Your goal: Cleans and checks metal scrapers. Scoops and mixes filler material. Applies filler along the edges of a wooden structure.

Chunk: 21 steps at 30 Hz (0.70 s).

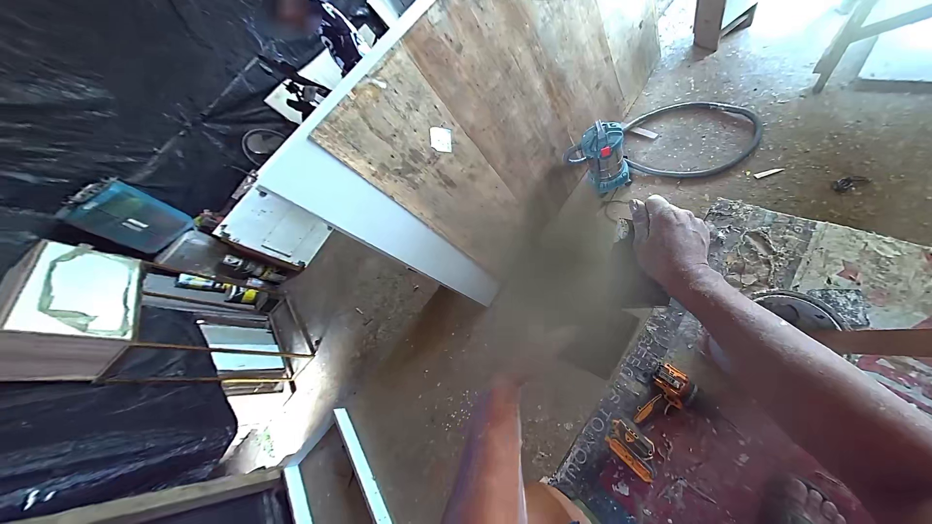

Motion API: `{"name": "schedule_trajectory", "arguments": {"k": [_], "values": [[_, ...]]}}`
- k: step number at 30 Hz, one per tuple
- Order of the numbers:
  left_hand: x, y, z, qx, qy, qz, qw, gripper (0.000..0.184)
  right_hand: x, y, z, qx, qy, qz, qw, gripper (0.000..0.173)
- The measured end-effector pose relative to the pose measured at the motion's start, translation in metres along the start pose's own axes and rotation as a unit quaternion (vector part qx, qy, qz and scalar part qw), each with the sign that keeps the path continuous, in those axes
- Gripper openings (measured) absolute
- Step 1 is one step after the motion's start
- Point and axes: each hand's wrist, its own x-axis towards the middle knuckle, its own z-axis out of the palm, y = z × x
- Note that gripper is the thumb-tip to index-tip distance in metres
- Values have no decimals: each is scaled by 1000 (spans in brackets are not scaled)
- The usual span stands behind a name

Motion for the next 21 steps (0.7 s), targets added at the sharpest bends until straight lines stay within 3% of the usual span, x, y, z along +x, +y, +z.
{"name": "schedule_trajectory", "arguments": {"k": [7,10,15,18,21], "values": [[8,-3,5,35,69,36,996,37,-31,-30,0,-23,-58,-114,992,48],[-2,18,4,45,88,-9,995,40,-43,-33,10,-32,-98,-140,985,43],[-8,16,-8,82,164,-38,982,41,-42,-31,16,-67,-193,-143,968,44],[-6,9,-15,212,212,26,954,42,-31,-26,16,-127,-180,-86,972,48],[-7,14,-13,331,174,-25,927,46,-42,-37,16,-97,-150,-118,977,43]]}}
